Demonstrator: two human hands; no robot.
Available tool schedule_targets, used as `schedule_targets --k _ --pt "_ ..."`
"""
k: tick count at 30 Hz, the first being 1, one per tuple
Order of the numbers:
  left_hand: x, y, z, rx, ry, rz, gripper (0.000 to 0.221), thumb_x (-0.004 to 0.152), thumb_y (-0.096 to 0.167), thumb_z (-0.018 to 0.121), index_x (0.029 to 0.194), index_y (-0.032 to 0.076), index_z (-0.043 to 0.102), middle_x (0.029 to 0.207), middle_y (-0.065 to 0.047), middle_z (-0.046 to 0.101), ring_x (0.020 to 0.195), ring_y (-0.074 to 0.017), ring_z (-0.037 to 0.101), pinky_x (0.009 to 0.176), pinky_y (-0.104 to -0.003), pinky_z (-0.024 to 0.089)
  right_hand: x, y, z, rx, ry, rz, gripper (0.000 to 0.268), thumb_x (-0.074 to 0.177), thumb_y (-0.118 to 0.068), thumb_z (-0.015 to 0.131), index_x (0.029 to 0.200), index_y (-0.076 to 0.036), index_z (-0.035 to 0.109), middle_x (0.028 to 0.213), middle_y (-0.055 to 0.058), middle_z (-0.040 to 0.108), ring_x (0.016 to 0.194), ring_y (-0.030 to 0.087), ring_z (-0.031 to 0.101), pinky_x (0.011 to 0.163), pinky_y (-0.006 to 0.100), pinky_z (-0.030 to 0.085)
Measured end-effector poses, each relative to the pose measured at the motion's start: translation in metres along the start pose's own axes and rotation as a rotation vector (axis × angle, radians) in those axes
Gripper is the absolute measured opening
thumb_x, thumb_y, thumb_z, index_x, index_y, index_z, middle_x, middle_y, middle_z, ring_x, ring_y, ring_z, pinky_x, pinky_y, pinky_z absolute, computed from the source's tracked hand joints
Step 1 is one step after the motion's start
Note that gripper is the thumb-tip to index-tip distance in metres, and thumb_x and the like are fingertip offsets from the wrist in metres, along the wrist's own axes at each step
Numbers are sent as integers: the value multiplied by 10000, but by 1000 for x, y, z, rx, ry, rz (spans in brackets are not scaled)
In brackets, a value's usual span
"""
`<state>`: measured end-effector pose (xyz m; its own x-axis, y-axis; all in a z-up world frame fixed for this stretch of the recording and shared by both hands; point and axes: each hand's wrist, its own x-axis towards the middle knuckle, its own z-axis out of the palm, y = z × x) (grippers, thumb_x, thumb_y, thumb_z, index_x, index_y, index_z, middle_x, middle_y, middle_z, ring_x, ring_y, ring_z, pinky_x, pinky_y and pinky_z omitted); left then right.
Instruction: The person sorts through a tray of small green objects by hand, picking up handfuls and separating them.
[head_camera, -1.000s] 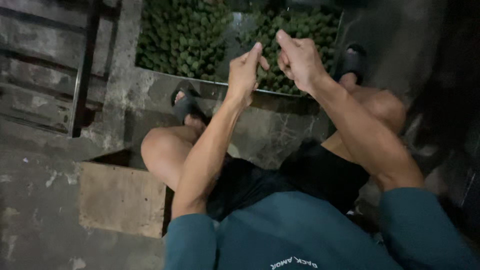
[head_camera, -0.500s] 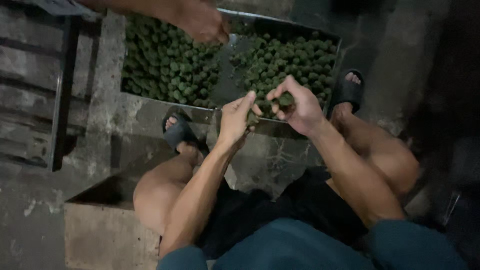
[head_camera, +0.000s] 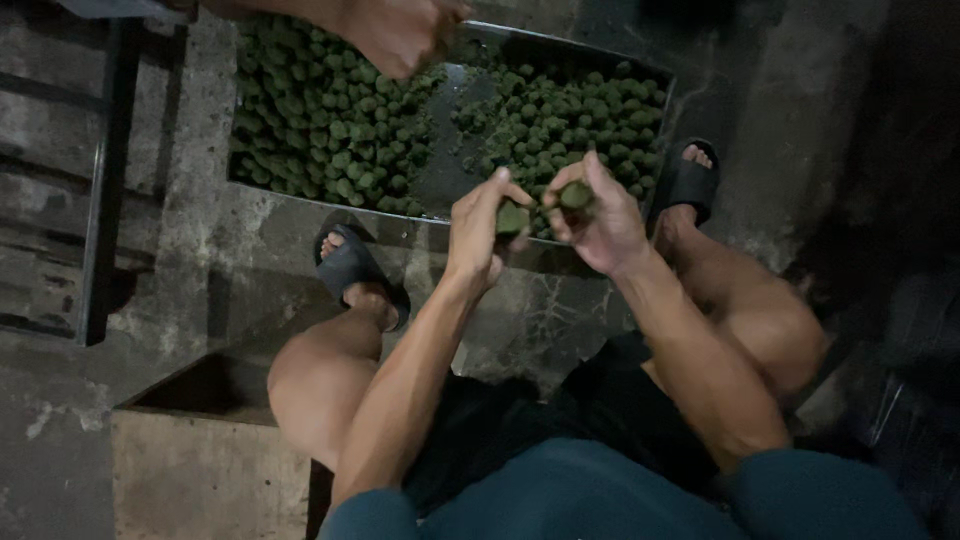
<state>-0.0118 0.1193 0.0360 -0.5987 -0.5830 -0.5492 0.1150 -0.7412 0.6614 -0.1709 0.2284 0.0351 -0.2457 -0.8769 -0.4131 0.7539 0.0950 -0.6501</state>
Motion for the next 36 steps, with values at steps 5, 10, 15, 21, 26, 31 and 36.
schedule_targets --k 5,10,15,21,26,31,36 --pt "13 -16 10 67 -9 47 413 1075 354 642 834 20 632 699 -66 641 554 -152 623 433 -301 456 3 15 -10 -249 109 -89 494 1199 -417 480 812 -118 549 758 72 614 545 121 458 484 309 394" --pt "-1 5 19 343 91 111 492 1095 385 610 767 18 611 658 -85 617 487 -137 577 407 -279 371 -10 -5 12 -388 122 -211 452 1213 -392 477 858 -120 546 803 49 597 590 115 456 515 311 396" --pt "-4 8 9 17 -44 171 432 1057 373 570 796 41 660 720 -90 702 562 -160 625 462 -334 481 -11 -19 9 -212 104 -159 213 1132 -305 506 1109 -129 625 904 48 668 693 143 599 583 344 488" --pt "6 -22 5 424 153 201 541 1155 370 551 801 -22 671 723 -126 665 597 -169 621 552 -343 497 28 41 -66 -645 150 89 478 1237 -430 550 991 -19 534 819 123 461 594 198 410 563 398 398" --pt "10 -23 -2 307 24 78 314 1076 256 504 1124 12 694 933 -136 702 790 -182 685 630 -368 557 82 95 -107 -1006 81 277 445 1037 -452 637 1191 -34 627 1089 154 657 883 230 654 740 419 576" --pt "5 -25 -10 127 32 117 306 1057 201 542 1213 -36 656 1160 -120 667 1034 -247 711 894 -441 667 128 76 -45 -587 -43 145 508 1094 -450 526 1447 -89 583 1338 142 652 1196 288 685 967 481 603" --pt "6 -19 -18 53 74 119 370 1122 269 472 1335 -18 567 1268 -147 611 1160 -262 654 1001 -424 635 79 -8 42 -774 -73 -87 471 1131 -357 529 1481 -43 553 1416 110 648 1271 281 665 1022 435 588"
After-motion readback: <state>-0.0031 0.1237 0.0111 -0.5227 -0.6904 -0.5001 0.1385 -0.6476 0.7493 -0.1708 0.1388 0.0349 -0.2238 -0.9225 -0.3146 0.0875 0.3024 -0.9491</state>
